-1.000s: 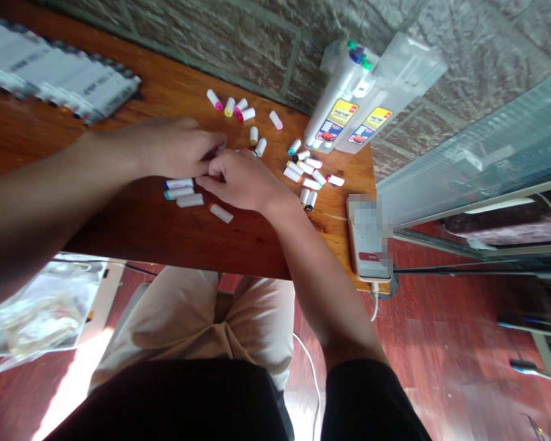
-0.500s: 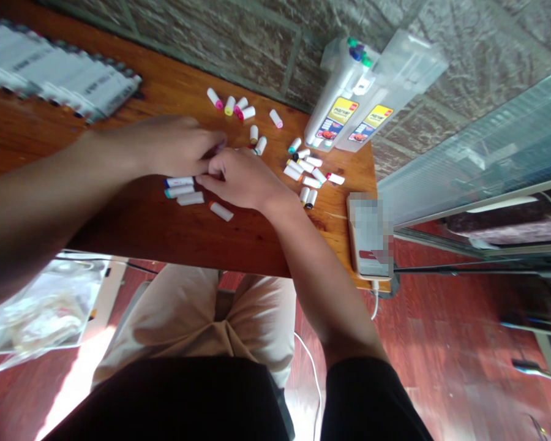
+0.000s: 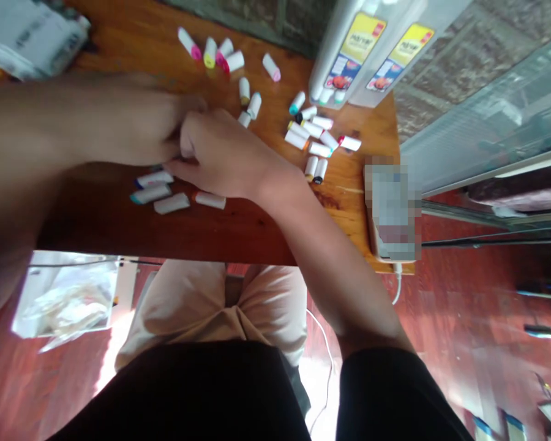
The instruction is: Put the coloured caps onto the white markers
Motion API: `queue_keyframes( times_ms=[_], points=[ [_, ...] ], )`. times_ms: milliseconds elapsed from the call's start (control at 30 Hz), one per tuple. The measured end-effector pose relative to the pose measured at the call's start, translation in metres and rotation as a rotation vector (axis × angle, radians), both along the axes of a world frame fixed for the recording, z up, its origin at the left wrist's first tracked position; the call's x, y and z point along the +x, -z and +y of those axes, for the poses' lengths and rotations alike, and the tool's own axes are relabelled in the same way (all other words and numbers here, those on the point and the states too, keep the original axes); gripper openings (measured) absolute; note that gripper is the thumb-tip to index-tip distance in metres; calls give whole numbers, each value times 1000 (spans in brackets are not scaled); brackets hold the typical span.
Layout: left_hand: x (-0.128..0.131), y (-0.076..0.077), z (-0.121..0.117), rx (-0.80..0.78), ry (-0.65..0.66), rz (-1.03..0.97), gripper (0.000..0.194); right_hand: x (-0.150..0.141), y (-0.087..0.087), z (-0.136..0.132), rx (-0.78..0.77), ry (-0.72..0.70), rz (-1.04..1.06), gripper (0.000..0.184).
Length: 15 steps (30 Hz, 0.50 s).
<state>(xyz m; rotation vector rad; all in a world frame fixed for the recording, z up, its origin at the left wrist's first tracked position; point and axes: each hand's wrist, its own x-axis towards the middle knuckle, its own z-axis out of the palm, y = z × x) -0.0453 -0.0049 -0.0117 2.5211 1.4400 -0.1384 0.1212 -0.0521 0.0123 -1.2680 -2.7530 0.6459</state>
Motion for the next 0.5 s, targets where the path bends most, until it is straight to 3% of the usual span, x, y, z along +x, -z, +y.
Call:
queue_keyframes(
  times_ms=[167, 300, 500],
  points=[
    [3, -3, 1, 81, 127, 41, 35, 7, 16, 14, 27, 12, 118, 33],
    [7, -6, 0, 78, 104, 41, 36, 11, 21, 18, -47, -13, 220, 34],
    [2, 3, 15, 51, 112, -76, 28, 17, 30, 27, -180, -14, 338, 42]
  ],
)
